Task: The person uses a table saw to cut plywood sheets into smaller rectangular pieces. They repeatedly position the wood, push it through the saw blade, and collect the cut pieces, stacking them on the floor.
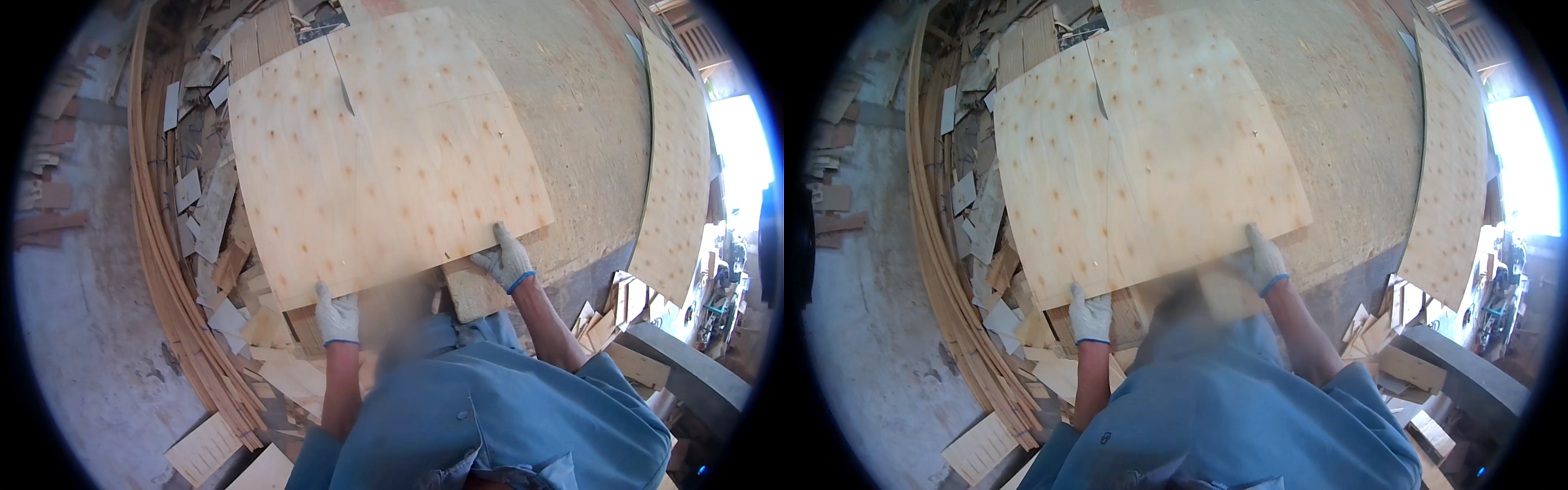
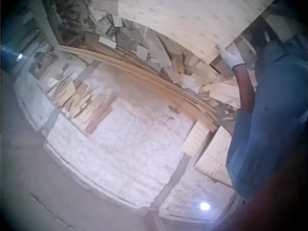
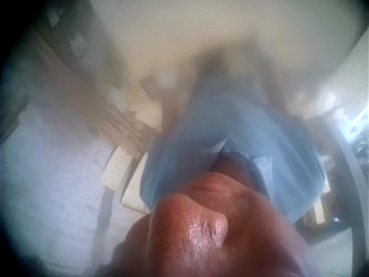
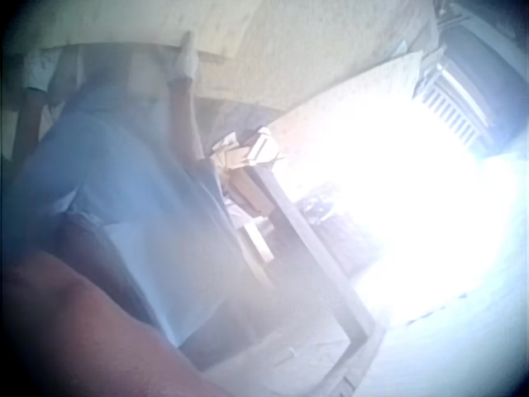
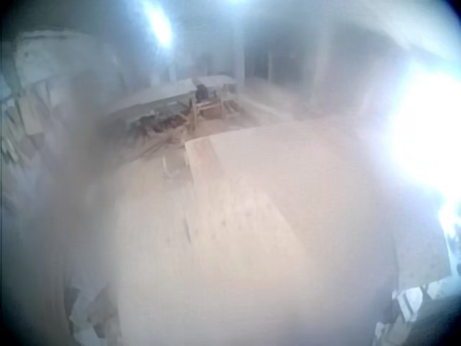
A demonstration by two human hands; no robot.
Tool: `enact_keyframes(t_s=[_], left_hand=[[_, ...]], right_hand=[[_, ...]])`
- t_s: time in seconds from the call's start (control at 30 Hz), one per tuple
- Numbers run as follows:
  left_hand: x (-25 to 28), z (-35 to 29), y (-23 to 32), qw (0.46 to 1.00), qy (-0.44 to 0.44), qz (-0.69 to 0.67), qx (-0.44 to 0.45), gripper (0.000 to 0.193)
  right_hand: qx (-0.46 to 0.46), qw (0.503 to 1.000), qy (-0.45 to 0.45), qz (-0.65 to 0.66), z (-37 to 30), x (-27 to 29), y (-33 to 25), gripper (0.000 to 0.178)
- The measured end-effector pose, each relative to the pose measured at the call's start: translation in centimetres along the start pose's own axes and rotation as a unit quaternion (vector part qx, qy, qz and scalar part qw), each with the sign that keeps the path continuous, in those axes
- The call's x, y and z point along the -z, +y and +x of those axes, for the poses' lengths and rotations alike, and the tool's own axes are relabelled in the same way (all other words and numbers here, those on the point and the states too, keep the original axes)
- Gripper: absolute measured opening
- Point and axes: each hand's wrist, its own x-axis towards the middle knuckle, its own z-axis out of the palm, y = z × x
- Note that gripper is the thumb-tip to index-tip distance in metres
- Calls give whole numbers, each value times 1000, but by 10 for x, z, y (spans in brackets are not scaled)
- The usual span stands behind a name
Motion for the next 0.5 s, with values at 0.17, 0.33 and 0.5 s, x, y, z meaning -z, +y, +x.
enact_keyframes(t_s=[0.17,0.33,0.5], left_hand=[[4,3,1,1000,4,-22,9,48],[-4,3,3,1000,0,-7,10,49],[-11,6,2,1000,1,4,4,47]], right_hand=[[-74,991,29,105,-8,-20,-13,45],[131,965,-80,-212,22,36,26,45],[112,965,-88,-221,20,29,15,45]])
